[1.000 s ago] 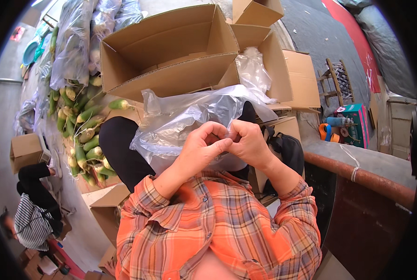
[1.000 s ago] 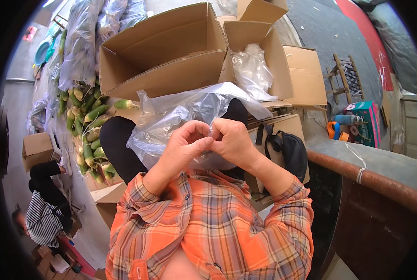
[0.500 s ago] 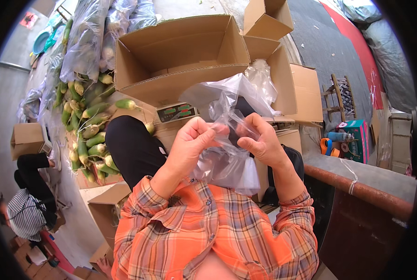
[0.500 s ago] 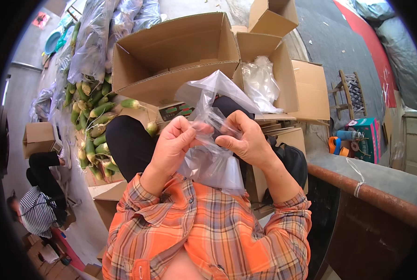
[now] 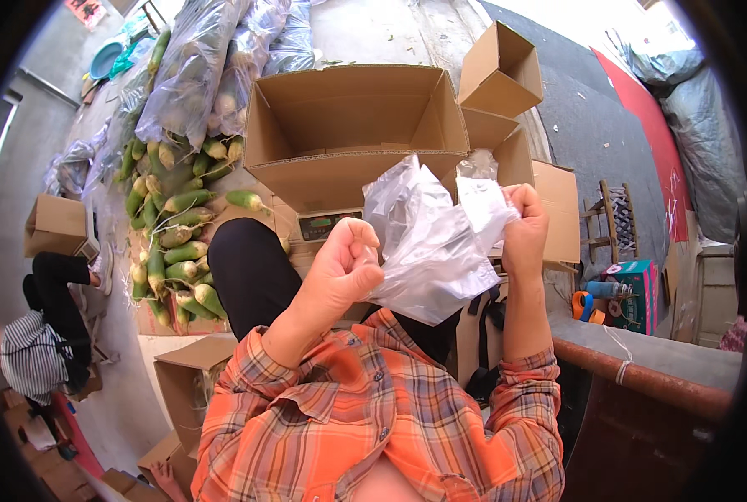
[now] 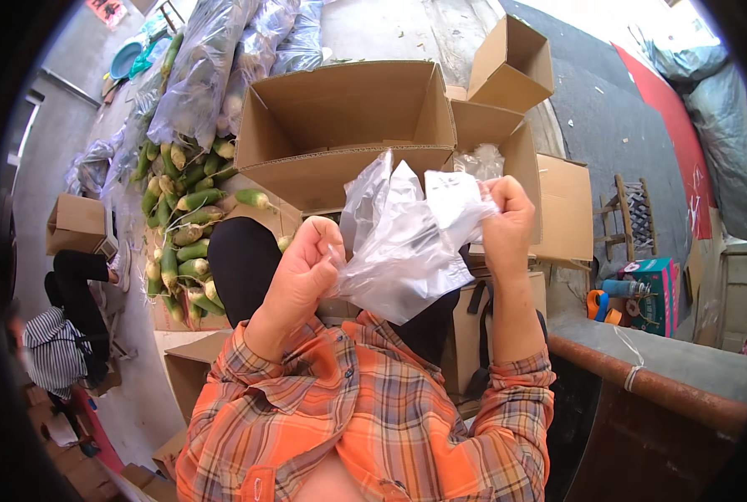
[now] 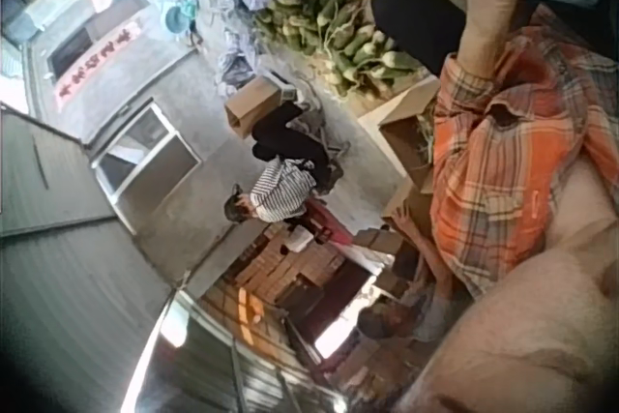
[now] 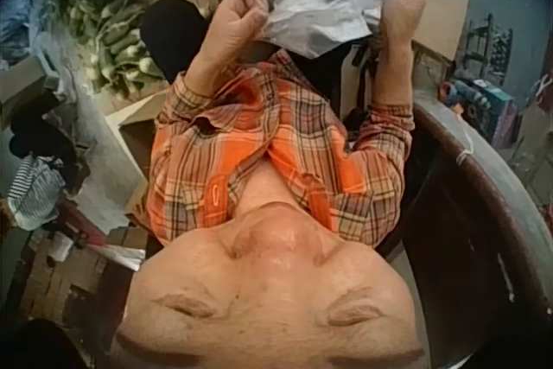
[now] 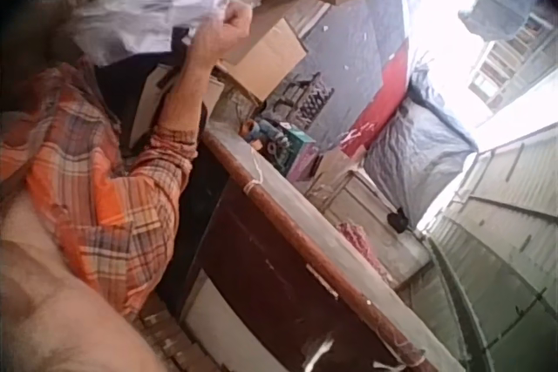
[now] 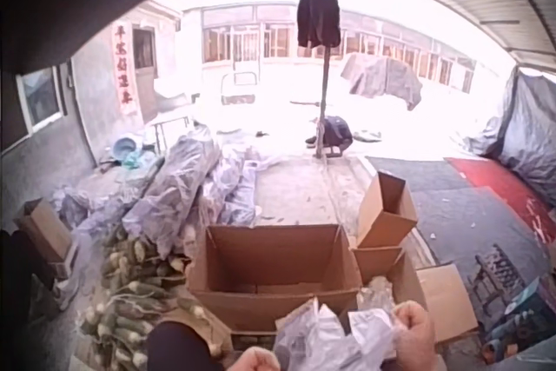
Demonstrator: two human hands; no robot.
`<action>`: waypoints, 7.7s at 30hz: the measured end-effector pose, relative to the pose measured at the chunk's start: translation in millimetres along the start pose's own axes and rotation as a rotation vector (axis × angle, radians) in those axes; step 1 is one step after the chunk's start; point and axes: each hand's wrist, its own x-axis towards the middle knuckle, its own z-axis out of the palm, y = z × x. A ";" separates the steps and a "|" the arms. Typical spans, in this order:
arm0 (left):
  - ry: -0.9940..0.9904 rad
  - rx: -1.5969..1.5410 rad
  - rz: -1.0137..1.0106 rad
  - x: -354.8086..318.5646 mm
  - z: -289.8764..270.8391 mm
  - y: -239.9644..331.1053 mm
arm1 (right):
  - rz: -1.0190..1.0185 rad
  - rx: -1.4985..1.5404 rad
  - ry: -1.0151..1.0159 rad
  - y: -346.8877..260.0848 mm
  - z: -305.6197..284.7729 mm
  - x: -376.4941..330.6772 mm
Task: Packing radishes into cardboard boxes and weighing them.
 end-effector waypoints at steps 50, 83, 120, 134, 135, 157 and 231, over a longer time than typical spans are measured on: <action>0.770 0.327 0.743 -25.6 -77.7 111.4 | 0.028 0.067 -0.041 -59.6 13.9 74.9; 0.943 1.626 0.547 19.0 -85.5 168.2 | -0.045 -0.825 -0.623 -23.9 70.4 183.5; -0.322 1.167 -0.479 193.4 -59.9 50.1 | 0.144 0.874 -0.297 -39.9 35.8 144.5; -0.461 1.755 -0.532 205.7 -110.6 51.7 | 0.125 0.509 -0.239 -32.6 41.0 146.6; -0.468 1.752 -0.534 208.2 -115.6 45.7 | 0.167 0.406 -0.247 -33.6 45.0 145.3; -0.671 1.858 -0.431 276.5 -199.8 -135.7 | 0.436 -0.203 -0.298 21.2 95.8 140.5; 1.018 2.036 -0.801 -131.7 -494.5 -90.2 | 0.228 -0.540 -0.015 43.1 100.3 114.7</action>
